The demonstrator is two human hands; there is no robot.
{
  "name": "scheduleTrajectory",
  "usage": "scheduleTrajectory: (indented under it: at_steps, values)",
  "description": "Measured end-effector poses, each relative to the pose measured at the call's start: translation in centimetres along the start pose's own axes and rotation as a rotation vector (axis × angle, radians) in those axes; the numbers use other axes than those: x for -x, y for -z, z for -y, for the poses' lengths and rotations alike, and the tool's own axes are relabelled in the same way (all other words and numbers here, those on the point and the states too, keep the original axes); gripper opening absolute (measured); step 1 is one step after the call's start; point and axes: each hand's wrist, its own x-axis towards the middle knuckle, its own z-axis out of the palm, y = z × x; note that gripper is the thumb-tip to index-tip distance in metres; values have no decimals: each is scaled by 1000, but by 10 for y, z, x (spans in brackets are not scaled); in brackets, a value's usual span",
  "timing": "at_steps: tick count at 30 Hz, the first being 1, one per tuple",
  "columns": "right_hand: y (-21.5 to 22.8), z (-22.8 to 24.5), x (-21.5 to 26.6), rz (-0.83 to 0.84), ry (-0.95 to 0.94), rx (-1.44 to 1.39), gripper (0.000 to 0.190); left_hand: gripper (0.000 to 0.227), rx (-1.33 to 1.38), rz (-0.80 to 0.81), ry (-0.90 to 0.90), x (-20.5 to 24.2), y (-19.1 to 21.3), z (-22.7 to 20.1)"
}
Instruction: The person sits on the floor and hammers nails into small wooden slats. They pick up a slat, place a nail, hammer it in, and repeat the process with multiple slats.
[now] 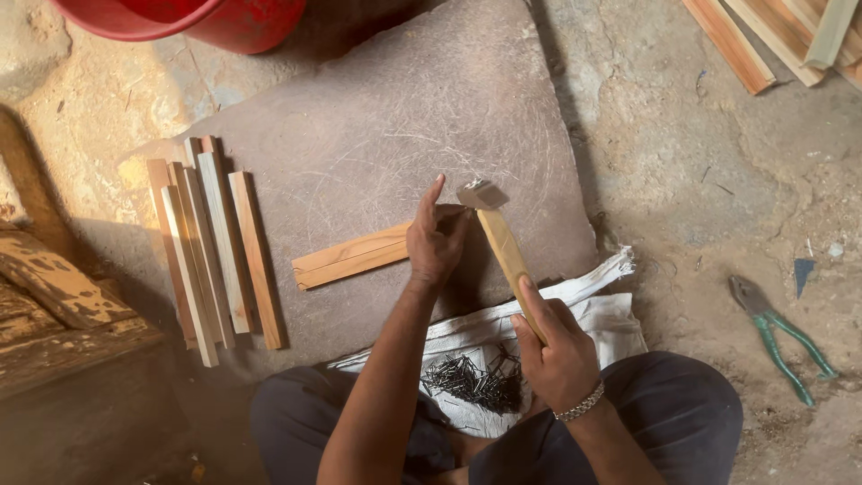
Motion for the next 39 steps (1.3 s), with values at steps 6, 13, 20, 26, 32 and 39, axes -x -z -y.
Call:
scheduleTrajectory:
  at_steps: [6,13,20,26,32,39]
  values:
    - [0,13,-14,204,-237,265,66,83,-23,23,27,-12,1,-7]
    - [-8,16,4,-168,212,50,55,89,5,26,-8,-5,7,-2]
    - [-11,13,-4,149,-158,326,66,93,34,101,52,-10,5,1]
    - [2,28,5,-136,200,88,54,77,136,72,100,-6,13,0]
    - [-20,24,-11,205,-188,335,61,69,164,84,100,-8,13,-1]
    - [-9,-8,45,29,-152,152,64,60,176,81,117,-9,17,-2]
